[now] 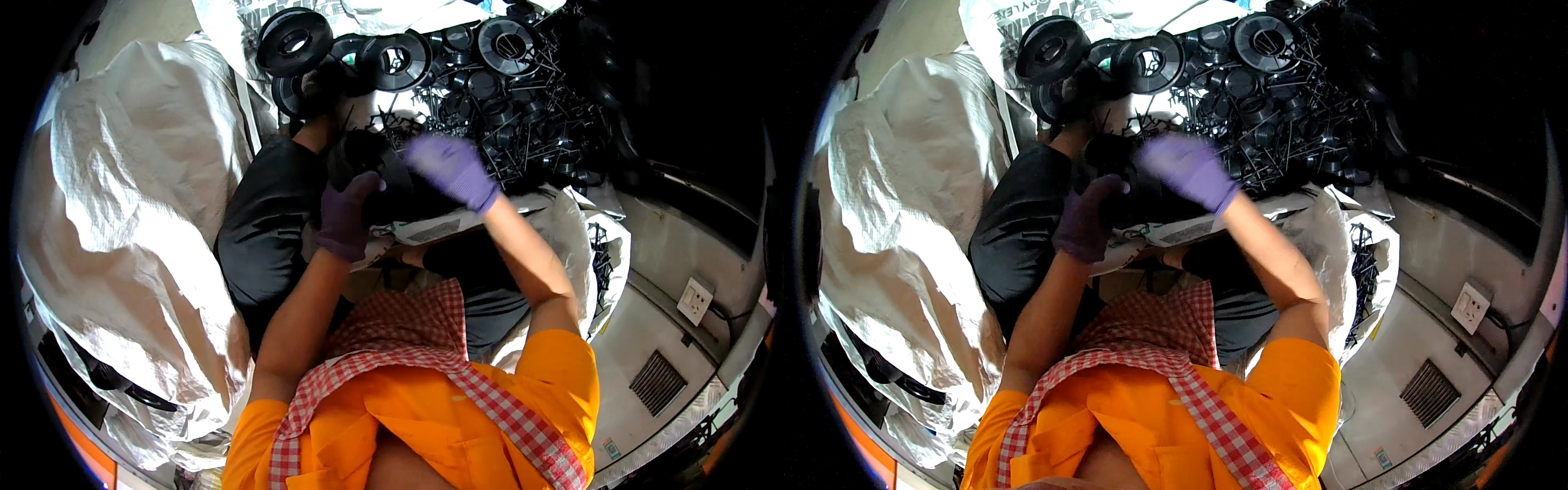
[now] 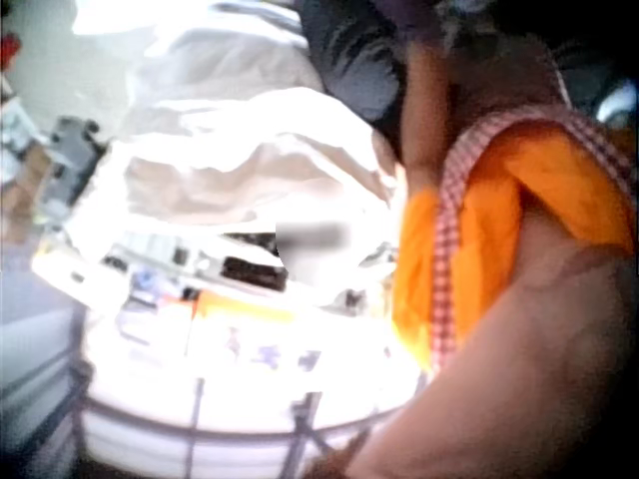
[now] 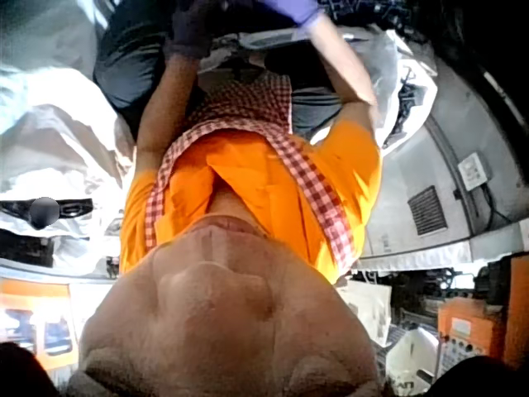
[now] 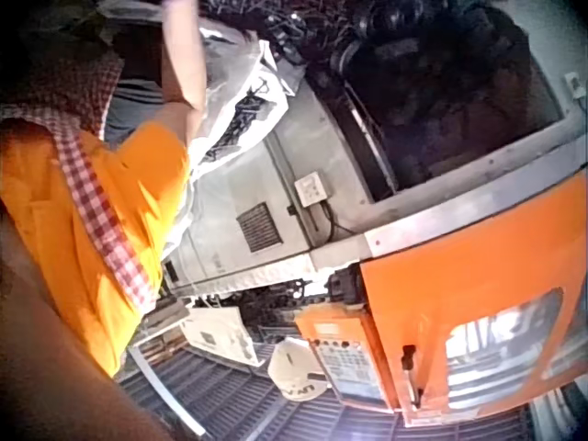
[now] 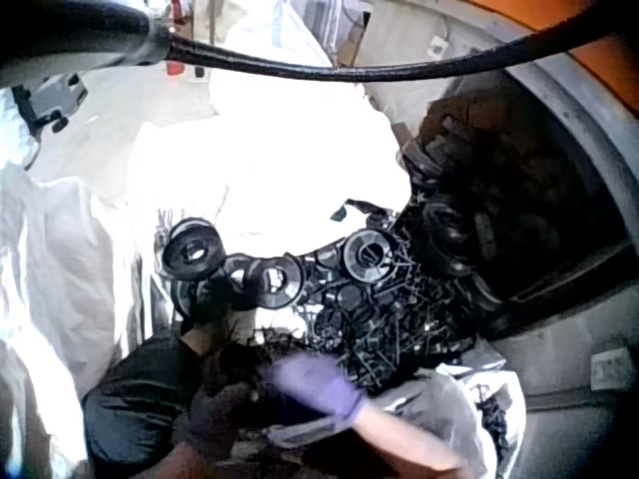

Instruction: The person picks black plastic circular components and black coiled cords from large white storage bags and places them into a container.

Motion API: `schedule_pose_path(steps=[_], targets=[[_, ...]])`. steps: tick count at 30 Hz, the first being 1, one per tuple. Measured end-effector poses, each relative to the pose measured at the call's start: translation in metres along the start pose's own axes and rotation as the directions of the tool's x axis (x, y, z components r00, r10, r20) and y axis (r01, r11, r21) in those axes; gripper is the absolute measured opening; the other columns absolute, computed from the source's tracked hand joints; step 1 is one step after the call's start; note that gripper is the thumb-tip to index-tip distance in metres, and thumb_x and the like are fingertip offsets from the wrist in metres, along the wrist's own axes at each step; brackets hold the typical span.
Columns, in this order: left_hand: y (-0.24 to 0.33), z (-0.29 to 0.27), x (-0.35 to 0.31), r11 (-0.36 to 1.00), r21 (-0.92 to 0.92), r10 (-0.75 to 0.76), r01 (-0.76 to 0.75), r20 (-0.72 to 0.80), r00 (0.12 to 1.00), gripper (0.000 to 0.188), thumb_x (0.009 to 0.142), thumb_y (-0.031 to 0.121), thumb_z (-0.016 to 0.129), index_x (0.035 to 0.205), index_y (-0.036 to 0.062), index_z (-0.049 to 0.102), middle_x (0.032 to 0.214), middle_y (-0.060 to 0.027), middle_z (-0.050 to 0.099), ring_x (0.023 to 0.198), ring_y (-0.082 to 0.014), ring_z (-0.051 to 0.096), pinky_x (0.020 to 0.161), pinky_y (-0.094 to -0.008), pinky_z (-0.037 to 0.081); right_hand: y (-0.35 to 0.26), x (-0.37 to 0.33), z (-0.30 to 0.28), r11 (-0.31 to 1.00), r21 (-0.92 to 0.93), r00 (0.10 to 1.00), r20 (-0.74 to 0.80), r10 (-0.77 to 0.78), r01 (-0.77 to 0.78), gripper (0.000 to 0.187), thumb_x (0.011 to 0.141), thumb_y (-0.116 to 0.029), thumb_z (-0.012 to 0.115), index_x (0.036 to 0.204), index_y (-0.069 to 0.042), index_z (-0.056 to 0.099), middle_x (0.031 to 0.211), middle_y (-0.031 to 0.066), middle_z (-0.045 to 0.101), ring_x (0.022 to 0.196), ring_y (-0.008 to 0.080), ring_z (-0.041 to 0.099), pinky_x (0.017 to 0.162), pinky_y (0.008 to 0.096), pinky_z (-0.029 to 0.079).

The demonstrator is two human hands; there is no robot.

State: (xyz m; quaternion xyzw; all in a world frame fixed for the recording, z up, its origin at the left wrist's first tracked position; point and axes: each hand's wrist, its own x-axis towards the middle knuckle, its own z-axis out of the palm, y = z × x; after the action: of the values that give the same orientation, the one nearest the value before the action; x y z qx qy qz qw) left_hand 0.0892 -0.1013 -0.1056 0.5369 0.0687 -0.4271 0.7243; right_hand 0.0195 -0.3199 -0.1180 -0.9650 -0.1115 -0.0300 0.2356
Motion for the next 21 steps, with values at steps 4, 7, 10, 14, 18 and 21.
schedule_pose_path(steps=[4,7,10,14,18,21], targets=[[-0.009,-0.009,-0.001,0.998,-0.030,0.056,-0.057,-0.040,0.998,0.031,0.077,0.015,0.071,0.103,0.0044,0.060,0.089,-0.0034,0.063,0.081,-0.0161,0.061,0.073,-0.0319,0.050,0.081,-0.046,0.009,0.265,0.532,0.164,-0.230,0.959,-0.804,0.031,0.080,-0.021,0.067,0.105,-0.003,0.064,0.110,0.0132,0.065,0.097,0.0247,0.061,0.085,0.0345,0.046],[-0.007,0.011,0.006,0.994,-0.080,-0.069,0.074,0.064,0.996,0.020,0.078,0.015,0.068,0.094,0.0053,0.062,0.088,-0.0027,0.063,0.084,-0.0166,0.059,0.077,-0.0318,0.048,0.155,-0.146,0.073,0.050,0.499,-0.015,-0.126,0.992,-0.865,0.038,0.075,-0.027,0.067,0.105,-0.004,0.061,0.104,0.0162,0.066,0.097,0.0307,0.062,0.083,0.0385,0.047],[-0.001,0.008,-0.011,0.994,-0.040,-0.100,0.103,0.064,0.993,0.018,0.078,0.015,0.068,0.092,0.0052,0.062,0.085,-0.0021,0.062,0.081,-0.0161,0.058,0.078,-0.0312,0.047,0.111,-0.111,0.067,-0.001,0.167,-0.035,-0.198,0.980,-0.986,0.035,0.076,-0.031,0.068,0.096,-0.004,0.061,0.104,0.0185,0.066,0.098,0.0352,0.063,0.083,0.0409,0.048],[-0.005,0.001,-0.026,0.996,-0.047,-0.073,0.074,0.011,0.997,0.024,0.077,0.017,0.070,0.096,0.0052,0.061,0.087,-0.0022,0.062,0.080,-0.0156,0.059,0.075,-0.0321,0.048,0.064,-0.078,0.036,0.289,0.393,0.231,-0.189,0.954,-0.873,0.023,0.081,-0.025,0.064,0.089,-0.004,0.059,0.097,0.0149,0.067,0.085,0.0321,0.065,0.076,0.0381,0.048],[0.003,0.002,-0.036,0.994,-0.084,-0.069,0.070,0.019,0.997,0.040,0.074,0.015,0.073,0.110,0.0062,0.057,0.093,-0.0035,0.061,0.080,-0.0167,0.061,0.072,-0.0338,0.050,0.001,-0.052,-0.011,-0.097,0.993,0.613,0.116,0.781,-0.064,0.009,0.085,-0.012,0.058,0.087,-0.003,0.059,0.087,0.0100,0.065,0.075,0.0202,0.062,0.067,0.0285,0.047],[0.020,0.014,-0.055,0.989,-0.123,-0.065,0.087,0.171,0.983,0.045,0.073,0.010,0.070,0.115,0.0055,0.055,0.097,-0.0042,0.061,0.085,-0.0176,0.061,0.076,-0.0339,0.051,-0.081,-0.032,-0.040,-0.010,0.999,0.821,0.048,0.569,-0.051,0.014,0.084,-0.011,0.056,0.094,-0.002,0.060,0.095,0.0130,0.064,0.083,0.0183,0.063,0.076,0.0267,0.049]])
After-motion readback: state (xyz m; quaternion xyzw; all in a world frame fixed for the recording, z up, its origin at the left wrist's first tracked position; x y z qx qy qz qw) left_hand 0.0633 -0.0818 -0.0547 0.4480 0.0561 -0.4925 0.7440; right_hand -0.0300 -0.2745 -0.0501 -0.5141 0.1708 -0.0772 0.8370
